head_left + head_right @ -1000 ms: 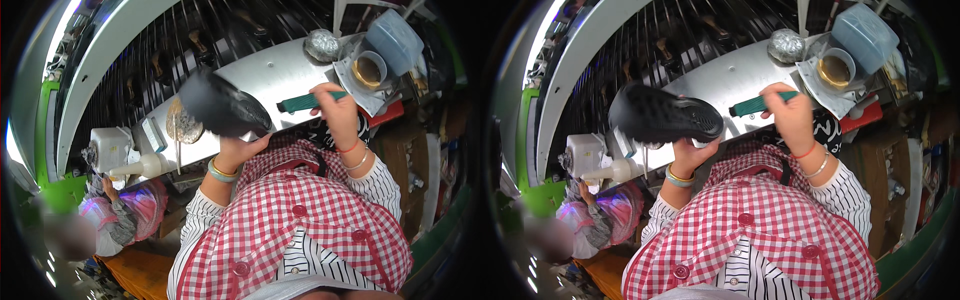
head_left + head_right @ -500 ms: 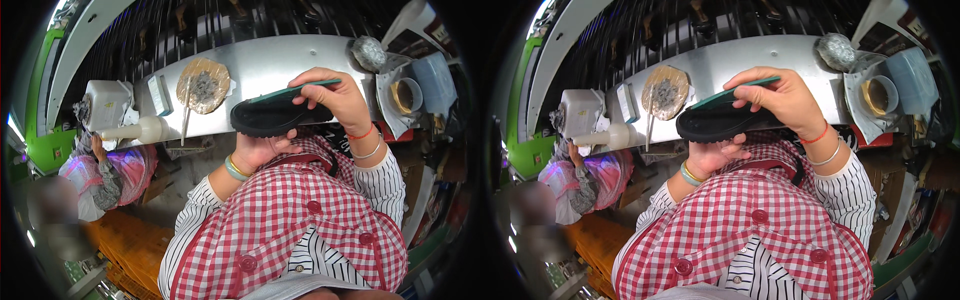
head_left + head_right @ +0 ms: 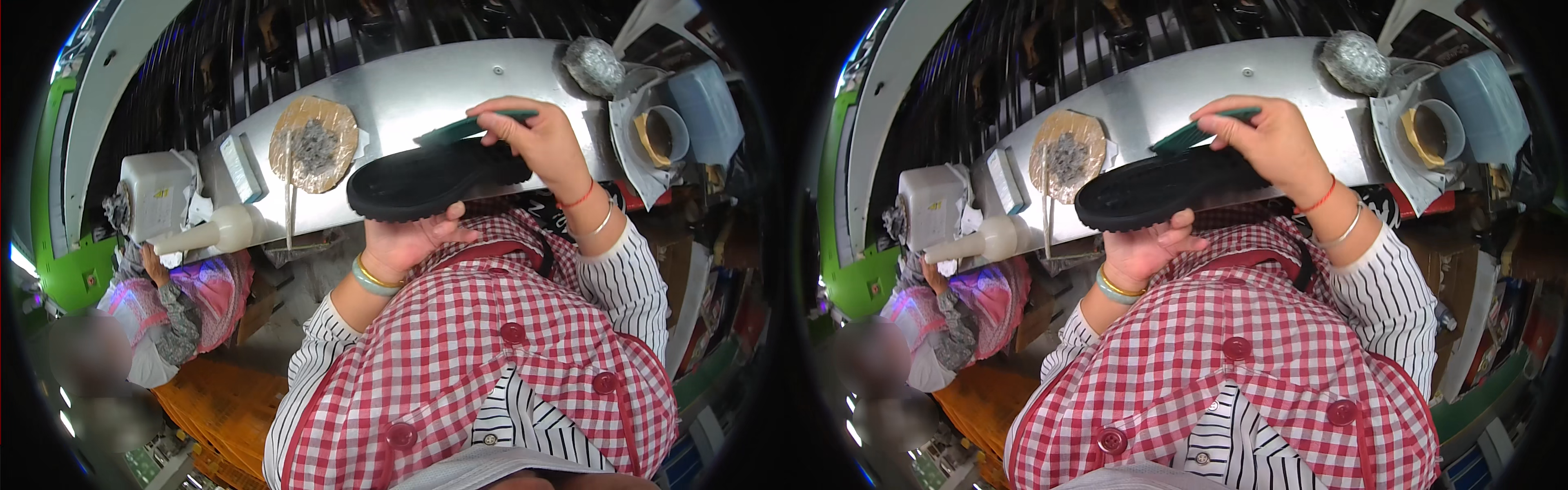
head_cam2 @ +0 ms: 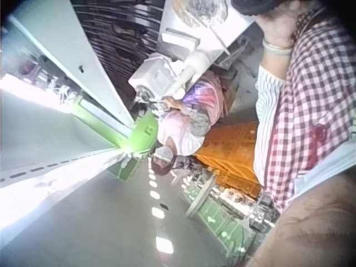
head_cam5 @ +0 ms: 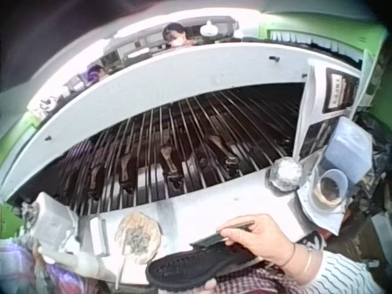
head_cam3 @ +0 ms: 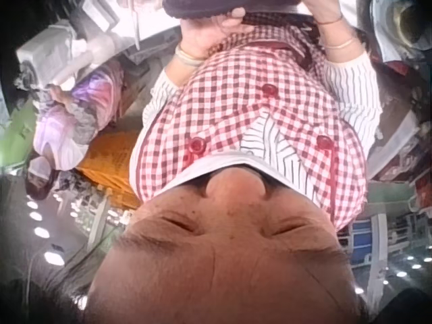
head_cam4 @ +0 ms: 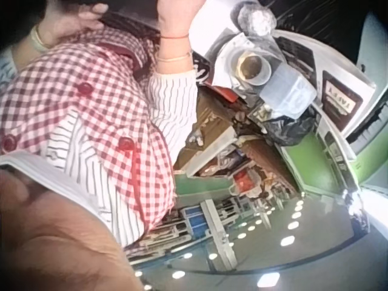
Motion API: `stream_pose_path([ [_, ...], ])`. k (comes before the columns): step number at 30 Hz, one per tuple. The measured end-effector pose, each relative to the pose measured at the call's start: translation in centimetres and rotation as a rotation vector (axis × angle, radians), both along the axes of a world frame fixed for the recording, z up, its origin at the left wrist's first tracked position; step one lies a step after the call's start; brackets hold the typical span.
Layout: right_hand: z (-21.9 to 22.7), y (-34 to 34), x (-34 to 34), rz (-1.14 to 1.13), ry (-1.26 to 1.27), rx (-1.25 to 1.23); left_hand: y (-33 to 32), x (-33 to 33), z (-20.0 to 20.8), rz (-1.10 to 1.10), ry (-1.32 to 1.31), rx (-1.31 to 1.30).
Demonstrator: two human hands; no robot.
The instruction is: The person applies adhesive to shoe soles using a brush, dipping the brush into a container of glue and brushing it over each sole before placing it onto a conveyor belt.
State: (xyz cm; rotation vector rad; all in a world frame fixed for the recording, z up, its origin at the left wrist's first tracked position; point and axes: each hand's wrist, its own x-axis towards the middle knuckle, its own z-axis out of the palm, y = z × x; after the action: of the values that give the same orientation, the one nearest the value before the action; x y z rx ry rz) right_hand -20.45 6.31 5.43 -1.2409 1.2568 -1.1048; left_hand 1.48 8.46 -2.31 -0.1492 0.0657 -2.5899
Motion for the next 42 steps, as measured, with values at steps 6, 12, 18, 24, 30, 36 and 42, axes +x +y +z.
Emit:
stream_pose_path([
  [6, 1.0, 1.6, -0.9, 0.075, -0.122, -0.036, 0.3, 0.9, 0.3, 0.079, -0.137, 0.046],
  [12, -2.5, 1.0, -4.9, -0.151, 0.055, -0.092, 0.4, 1.3, 0.8, 0.102, -0.239, 0.068],
  [18, -4.1, 1.3, -5.8, -0.217, 0.115, 0.025, 0.4, 1.0, 1.5, 0.116, -0.275, -0.007],
  [24, -5.0, 2.0, -5.5, -0.172, 0.092, -0.155, 0.6, 0.0, 1.5, 0.089, -0.261, -0.091],
  [30, -4.0, 2.0, -5.2, -0.532, 0.008, -0.255, 2.0, -1.9, 1.5, 0.060, -0.898, -0.316],
  [36, -6.1, 1.0, -2.0, -0.525, -0.145, -0.266, 2.7, -2.6, 0.7, -0.007, -0.857, -0.327],
  [42, -7.6, 1.8, -1.5, -0.590, 0.098, -0.199, 3.0, -3.2, -0.3, -0.027, -0.822, -0.351],
])
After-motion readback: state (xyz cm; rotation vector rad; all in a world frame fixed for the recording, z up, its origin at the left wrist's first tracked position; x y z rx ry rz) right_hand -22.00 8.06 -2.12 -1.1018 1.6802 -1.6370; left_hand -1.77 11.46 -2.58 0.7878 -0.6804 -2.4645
